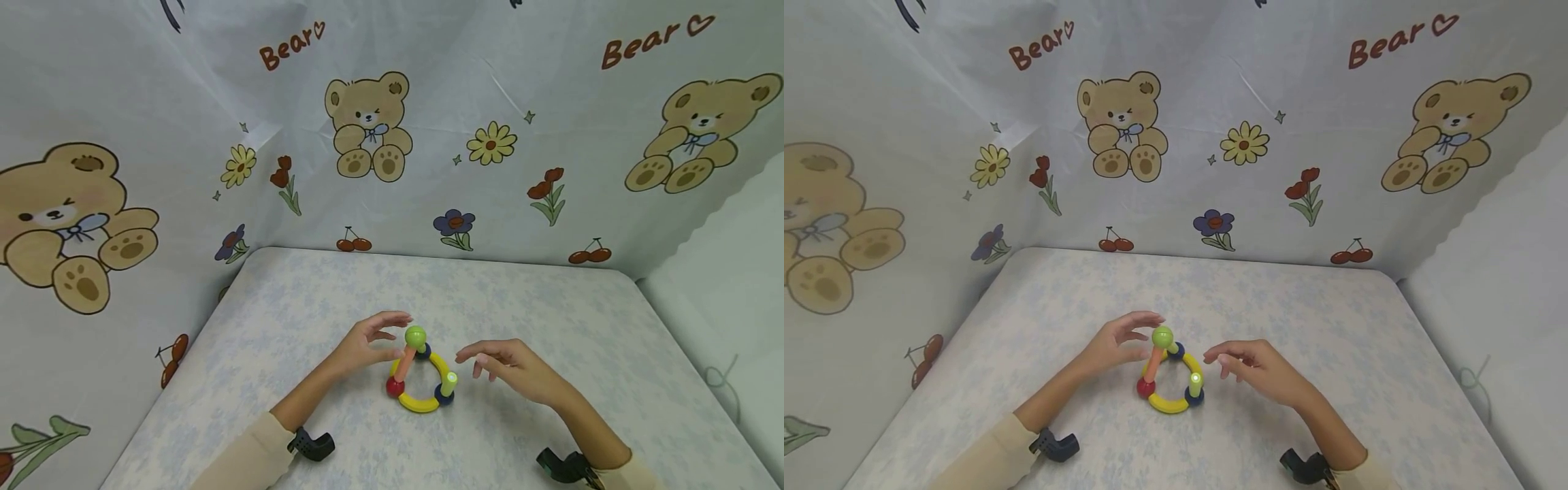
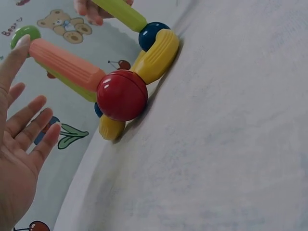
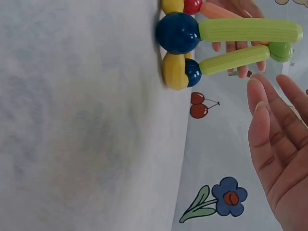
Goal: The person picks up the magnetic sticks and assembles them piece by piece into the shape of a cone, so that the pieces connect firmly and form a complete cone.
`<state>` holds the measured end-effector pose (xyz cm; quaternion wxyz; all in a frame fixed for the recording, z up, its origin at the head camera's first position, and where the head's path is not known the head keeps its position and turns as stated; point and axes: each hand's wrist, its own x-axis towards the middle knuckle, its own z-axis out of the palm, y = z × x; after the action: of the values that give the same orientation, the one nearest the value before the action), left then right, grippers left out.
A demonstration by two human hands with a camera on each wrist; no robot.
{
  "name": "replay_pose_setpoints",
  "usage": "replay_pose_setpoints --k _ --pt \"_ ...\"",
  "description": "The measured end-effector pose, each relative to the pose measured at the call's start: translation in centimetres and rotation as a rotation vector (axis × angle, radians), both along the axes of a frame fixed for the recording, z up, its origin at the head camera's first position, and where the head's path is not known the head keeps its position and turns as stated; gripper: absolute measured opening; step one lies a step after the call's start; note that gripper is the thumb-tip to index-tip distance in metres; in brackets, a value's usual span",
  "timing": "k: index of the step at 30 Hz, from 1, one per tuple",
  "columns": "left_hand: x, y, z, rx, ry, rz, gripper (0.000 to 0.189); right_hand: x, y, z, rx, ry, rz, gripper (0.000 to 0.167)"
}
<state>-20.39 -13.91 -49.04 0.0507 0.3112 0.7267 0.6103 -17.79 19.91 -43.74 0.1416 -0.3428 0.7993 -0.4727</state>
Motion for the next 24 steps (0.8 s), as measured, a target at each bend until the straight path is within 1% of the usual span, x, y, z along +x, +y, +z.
replay_pose_setpoints --k 3,8,11,15,21,24 --pt "0.2 0.3 0.2 0.005 -0.004 -0.013 0.055 0.6 0.4 -0.4 0.003 -0.019 0.034 0.027" --pt "0.7 0.7 0.6 0.009 0.012 -0.022 0.047 1.3 0.2 -0.7 0.009 -0.009 0.057 0.036" --pt "0.9 0.8 0.7 0.001 0.003 -0.008 0.044 1.6 -0.2 -0.8 0.009 0.016 0.055 0.036" --pt "1.1 0.9 0.7 0.005 -0.028 0.018 0.042 1.8 -0.8 -0.9 0.010 0.057 0.048 0.035" --pt "1.2 1.2 0.4 0.015 -0.034 0.017 0.041 1.8 -1.7 -1.0 0.043 0.102 0.017 0.031" --pt "1.3 1.4 0.3 0.007 -0.038 0.030 0.040 1.8 -2.0 -1.0 0.042 0.119 0.008 0.028"
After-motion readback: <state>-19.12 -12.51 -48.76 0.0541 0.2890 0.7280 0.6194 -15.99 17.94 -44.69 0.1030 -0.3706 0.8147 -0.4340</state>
